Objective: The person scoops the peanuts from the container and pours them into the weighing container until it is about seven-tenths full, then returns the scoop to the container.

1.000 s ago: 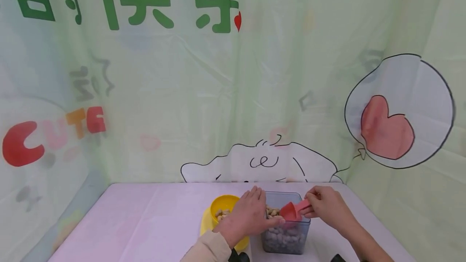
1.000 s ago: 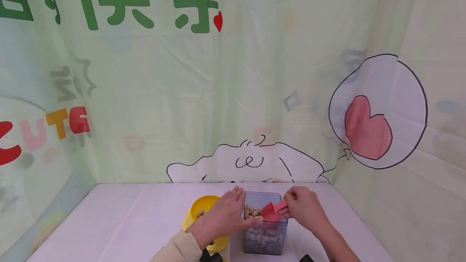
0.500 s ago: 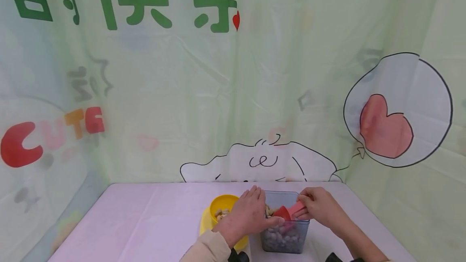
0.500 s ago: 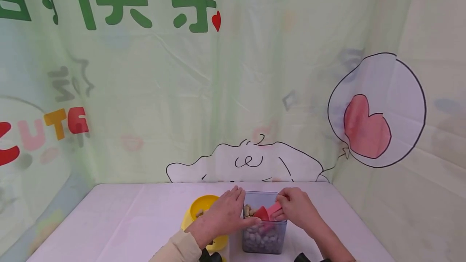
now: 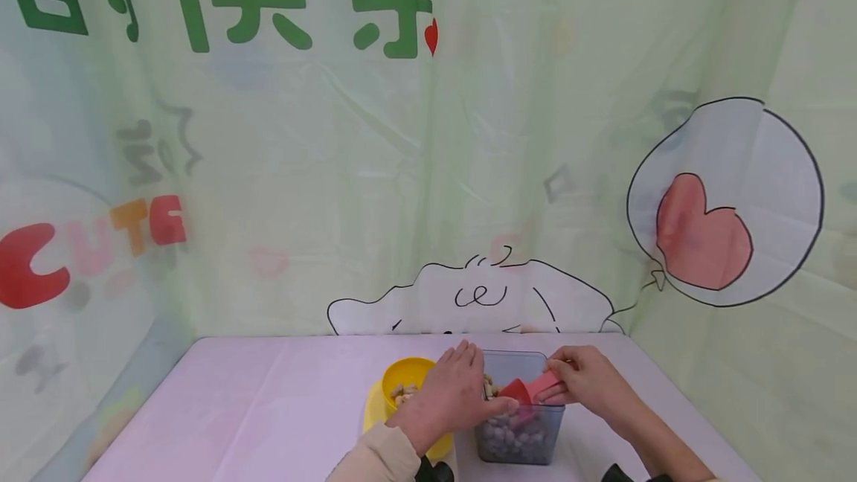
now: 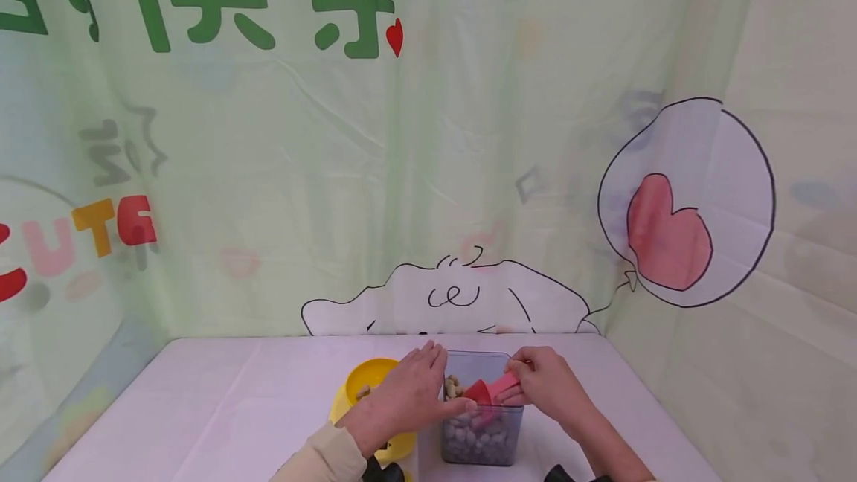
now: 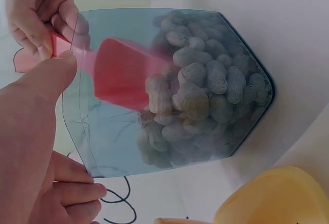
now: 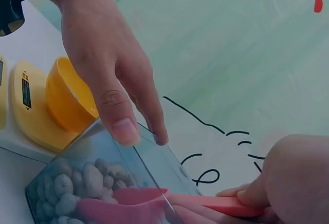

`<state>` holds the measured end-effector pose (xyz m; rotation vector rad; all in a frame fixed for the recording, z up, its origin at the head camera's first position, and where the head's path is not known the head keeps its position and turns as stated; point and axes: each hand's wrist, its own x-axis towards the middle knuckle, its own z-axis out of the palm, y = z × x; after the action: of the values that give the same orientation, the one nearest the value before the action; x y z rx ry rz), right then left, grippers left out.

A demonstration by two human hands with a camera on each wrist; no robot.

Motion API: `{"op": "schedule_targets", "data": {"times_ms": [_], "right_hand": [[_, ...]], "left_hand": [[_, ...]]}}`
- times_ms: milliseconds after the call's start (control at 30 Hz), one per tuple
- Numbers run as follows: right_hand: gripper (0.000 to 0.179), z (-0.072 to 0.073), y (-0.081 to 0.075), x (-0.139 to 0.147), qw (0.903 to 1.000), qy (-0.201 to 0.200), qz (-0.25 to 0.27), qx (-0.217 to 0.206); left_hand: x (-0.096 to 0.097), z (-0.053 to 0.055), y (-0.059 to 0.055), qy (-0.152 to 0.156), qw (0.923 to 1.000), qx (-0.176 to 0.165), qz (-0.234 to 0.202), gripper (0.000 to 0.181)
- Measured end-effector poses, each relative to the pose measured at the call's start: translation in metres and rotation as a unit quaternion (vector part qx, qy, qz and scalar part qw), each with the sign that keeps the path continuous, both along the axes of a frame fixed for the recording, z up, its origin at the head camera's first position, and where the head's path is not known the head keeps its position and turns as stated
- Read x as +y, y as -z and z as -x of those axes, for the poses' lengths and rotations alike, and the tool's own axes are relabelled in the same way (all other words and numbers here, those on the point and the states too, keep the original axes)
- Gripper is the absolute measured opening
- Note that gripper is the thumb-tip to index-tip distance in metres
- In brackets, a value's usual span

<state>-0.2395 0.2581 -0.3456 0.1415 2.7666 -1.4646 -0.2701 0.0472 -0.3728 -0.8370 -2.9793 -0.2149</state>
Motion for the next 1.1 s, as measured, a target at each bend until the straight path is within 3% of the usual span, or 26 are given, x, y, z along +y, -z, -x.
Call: {"op": "schedule_targets", "data": {"times_ms": [233, 767, 1100], "right_hand": [[0.021, 0.0003, 0.0039, -0.0007, 0.9988, -0.002, 0.044, 0.019], [0.018, -0.0010, -0.0018, -0.0071, 0.9996, -0.016, -0.016, 0.014], [0.022, 0.0037, 0.0038, -0.0038, 0.9999, 0.008, 0.014, -0.005]], "left_hand": [[-0.0004, 0.0000, -0.0006, 0.002, 1.0000, 0.008, 0.003, 0.097], [-0.0005, -0.0011, -0.0006, -0.002, 1.0000, 0.003, -0.003, 0.098], [-0.0010, -0.0008, -0.0006, 0.000, 1.0000, -0.003, -0.005, 0.100]]}}
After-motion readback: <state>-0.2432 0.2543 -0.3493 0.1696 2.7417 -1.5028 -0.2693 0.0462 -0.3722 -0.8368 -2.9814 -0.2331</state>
